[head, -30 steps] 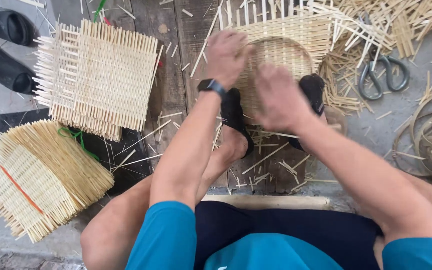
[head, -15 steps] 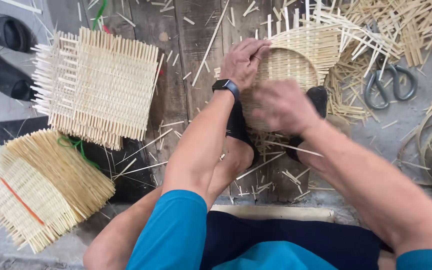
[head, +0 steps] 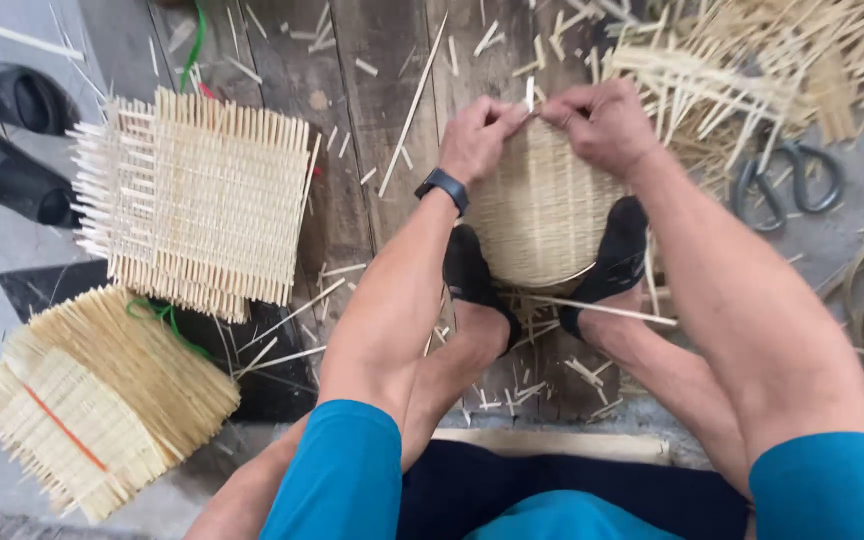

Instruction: Constructing and trimming bamboo steamer baskets by weaving strips and fitting them to a circular frame.

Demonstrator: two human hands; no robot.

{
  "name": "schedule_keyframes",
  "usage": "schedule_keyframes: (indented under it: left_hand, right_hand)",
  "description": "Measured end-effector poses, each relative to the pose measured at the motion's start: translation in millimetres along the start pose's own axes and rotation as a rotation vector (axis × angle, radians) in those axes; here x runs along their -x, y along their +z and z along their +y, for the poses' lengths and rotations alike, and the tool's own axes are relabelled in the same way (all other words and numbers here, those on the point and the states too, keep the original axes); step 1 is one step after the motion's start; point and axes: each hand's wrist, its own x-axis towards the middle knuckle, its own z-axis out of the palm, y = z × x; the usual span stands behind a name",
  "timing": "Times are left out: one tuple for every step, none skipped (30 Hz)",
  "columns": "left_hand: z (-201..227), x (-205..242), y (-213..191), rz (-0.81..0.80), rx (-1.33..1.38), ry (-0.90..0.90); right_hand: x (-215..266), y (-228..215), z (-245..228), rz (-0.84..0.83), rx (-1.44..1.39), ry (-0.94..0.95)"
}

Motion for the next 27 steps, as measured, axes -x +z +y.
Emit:
schedule_keyframes:
  left_hand:
    - [-2.4, -5.4, 2.9, 0.011, 0.104, -0.049]
    - [-4.6, -12.0, 4.9, 0.019, 0.209, -0.097]
    - [-5.5, -15.9, 2.9, 0.021, 0.205, -0.078]
    - [-8.1, -21.9, 1.4, 0.007, 0.238, -0.082]
    - [-15.2, -20.5, 3.9, -0.008, 0.275, -0.105]
    - [-7.9, -19.5, 1.8, -0.007, 0.275, -0.105]
    - [-5.1, -13.5, 0.6, -0.007, 0.29, -0.147]
    - [-1.9, -8.3, -0.5, -0.007, 0.305, -0.189]
    - [-3.2, -8.0, 1.9, -0.011, 0.301, -0.191]
    - [-2.4, -5.9, 3.6, 0.005, 0.279, -0.181]
    - [2.8, -11.1, 3.0, 0.027, 0.26, -0.155]
    - [-0.1, -10.8, 4.8, 0.028, 0.258, -0.139]
    - [-1.9, -10.2, 3.3, 0.033, 0.295, -0.138]
    - [-3.7, -7.7, 1.7, 0.037, 0.332, -0.136]
    - [0.2, -7.4, -3.9, 0.04, 0.33, -0.114]
    - [3.6, -6.3, -9.1, 0.002, 0.27, -0.076]
    - [8.0, -2.3, -10.3, -0.04, 0.216, -0.043]
    - [14.6, -2.1, -17.0, -0.04, 0.22, -0.027]
    - [15.7, 10.1, -16.3, -0.064, 0.206, 0.068]
    - [17.0, 22.6, -15.1, -0.088, 0.192, 0.164]
    - [48.8, 31.4, -30.6, -0.09, 0.19, 0.183]
    - [81.7, 41.2, -46.2, -0.037, 0.194, 0.172]
    - [111.3, 55.3, -60.8, 0.012, 0.198, 0.152]
    - [126.1, 65.8, -66.0, 0.006, 0.197, 0.163]
    - [140.9, 76.8, -70.5, 0.125, 0.084, 0.389]
    - [155.8, 87.0, -74.9, 0.244, -0.031, 0.615]
    - [142.3, 89.6, -62.1, 0.246, -0.03, 0.623]
  right_hand:
    - [-0.6, -2.7, -2.0, 0.011, 0.017, 0.008]
    - [-2.5, -5.3, -4.4, 0.023, 0.034, 0.017]
    - [3.8, -9.3, -13.3, 0.039, 0.038, 0.008]
    - [8.5, -11.9, -20.3, 0.063, 0.056, 0.093]
    - [18.6, -10.9, -24.8, 0.07, 0.071, 0.187]
    - [17.3, -13.0, -20.6, 0.07, 0.071, 0.187]
    - [18.8, -10.5, -15.4, 0.075, -0.036, 0.229]
    - [19.8, -8.6, -9.8, 0.08, -0.143, 0.272]
    - [17.3, -4.2, 1.5, 0.082, -0.147, 0.276]
    - [16.3, -1.1, 11.0, 0.083, -0.257, 0.249]
    - [9.2, -3.0, 19.1, 0.093, -0.359, 0.207]
    - [8.3, -3.8, 21.3, 0.104, -0.357, 0.197]
    - [5.3, -4.8, 21.0, 0.084, -0.381, 0.199]
    - [4.2, -5.5, 19.8, 0.064, -0.406, 0.201]
    - [5.0, -6.5, 29.4, 0.079, -0.401, 0.185]
    - [6.3, -7.2, 39.3, 0.126, -0.369, 0.16]
    - [11.7, -10.5, 49.9, 0.17, -0.331, 0.142]
    - [9.7, -41.6, 35.8, 0.182, -0.321, 0.135]
    - [21.4, -67.0, 24.7, 0.177, -0.181, 0.32]
    - [33.3, -92.7, 13.6, 0.169, -0.038, 0.503]
    - [47.4, -131.0, 13.9, 0.188, -0.036, 0.497]
    - [62.6, -170.2, 13.2, 0.074, 0.28, 0.372]
    - [81.8, -205.4, 13.7, -0.051, 0.591, 0.25]
    - [105.2, -220.4, 5.9, -0.04, 0.592, 0.255]
    - [128.8, -236.0, -2.3, -0.012, 0.744, 0.243]
    - [152.0, -251.8, -10.2, 0.015, 0.895, 0.23]
    - [170.4, -252.6, -3.8, 0.023, 0.899, 0.229]
